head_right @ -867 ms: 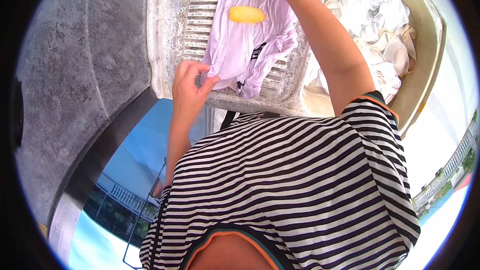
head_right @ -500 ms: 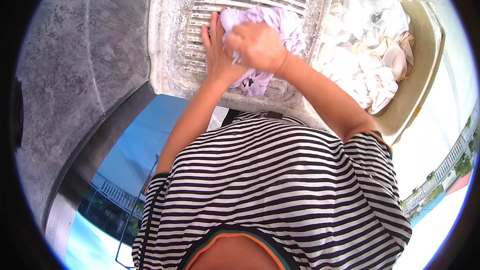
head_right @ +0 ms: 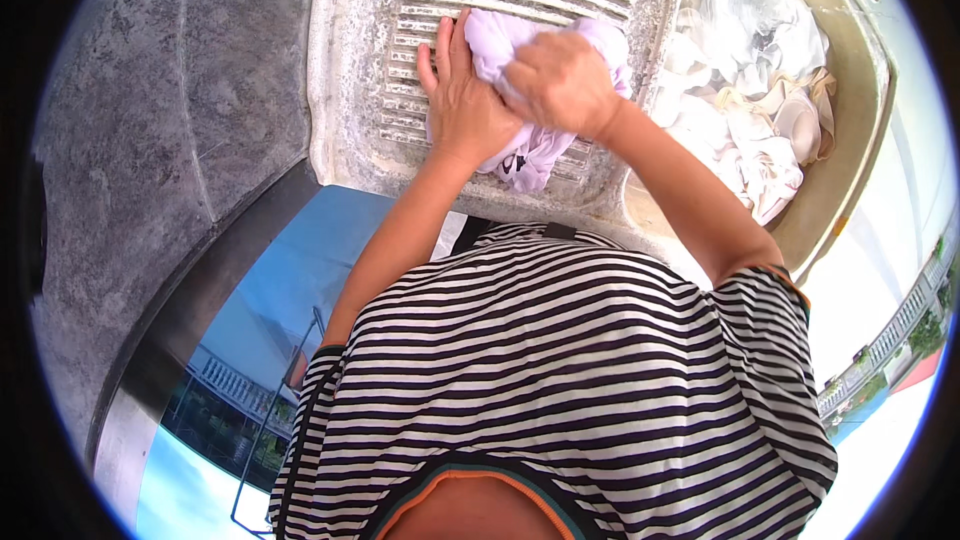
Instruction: The person washes a patterned brown shirt by hand in an outdoor sink, rinses it, wrings it out, and hangs it on a drying rack. Then the person washes a light purple shirt in the same sink using a bar of soap and a washboard.
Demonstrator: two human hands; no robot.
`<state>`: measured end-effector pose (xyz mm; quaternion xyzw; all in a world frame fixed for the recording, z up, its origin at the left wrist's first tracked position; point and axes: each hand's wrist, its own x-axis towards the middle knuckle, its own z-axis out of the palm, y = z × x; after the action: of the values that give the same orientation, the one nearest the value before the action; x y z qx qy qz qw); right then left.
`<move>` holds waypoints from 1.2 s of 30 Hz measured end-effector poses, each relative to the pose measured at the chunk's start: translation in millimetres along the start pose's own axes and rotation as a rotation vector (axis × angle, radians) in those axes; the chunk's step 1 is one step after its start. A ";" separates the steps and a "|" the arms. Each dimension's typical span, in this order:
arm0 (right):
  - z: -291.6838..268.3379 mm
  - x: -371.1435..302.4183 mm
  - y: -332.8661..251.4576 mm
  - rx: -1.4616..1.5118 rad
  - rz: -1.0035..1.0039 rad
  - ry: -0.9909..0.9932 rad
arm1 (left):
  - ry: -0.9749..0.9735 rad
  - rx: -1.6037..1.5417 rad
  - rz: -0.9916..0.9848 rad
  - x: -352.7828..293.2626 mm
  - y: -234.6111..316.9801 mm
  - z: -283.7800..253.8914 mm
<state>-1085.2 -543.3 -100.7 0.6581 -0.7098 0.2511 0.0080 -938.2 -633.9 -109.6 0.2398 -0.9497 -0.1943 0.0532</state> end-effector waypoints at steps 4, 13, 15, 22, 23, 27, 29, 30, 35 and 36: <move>43.9 84.0 110.5 -0.173 0.374 0.065 | 0.012 -0.014 -0.002 1.6 0.2 1.7; 17.2 70.0 62.3 -0.252 0.038 0.156 | 0.195 -0.115 -0.043 -10.6 -9.0 -2.7; 31.6 60.2 79.8 -0.243 0.120 0.055 | 0.194 -0.126 -0.074 -23.7 -10.2 -8.8; 77.7 105.5 80.1 -0.086 0.255 0.105 | 0.186 -0.107 -0.151 -67.1 -20.7 -22.0; 86.7 86.5 45.1 -0.012 0.130 0.102 | 0.209 -0.125 -0.164 -65.5 -21.2 -22.5; 52.7 39.5 -17.3 0.050 -0.151 -0.091 | 0.221 -0.179 -0.172 -64.2 -21.2 -25.6; 59.1 54.0 39.4 -0.094 -0.207 0.121 | 0.212 -0.199 -0.135 -62.8 -18.8 -28.7; 57.6 69.0 76.1 -0.114 -0.159 0.195 | 0.188 -0.207 -0.139 -58.4 -16.2 -31.1; 37.2 91.5 152.7 -0.400 0.342 -0.117 | 0.210 -0.445 -0.205 -61.5 -18.2 -31.3; 40.6 86.7 136.4 -0.399 0.324 -0.147 | 0.224 -0.543 -0.288 -68.1 -21.3 -32.0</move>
<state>-1211.8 -637.7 -153.8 0.5379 -0.8399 0.0559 0.0457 -862.9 -629.7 -89.1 0.3686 -0.8078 -0.4184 0.1911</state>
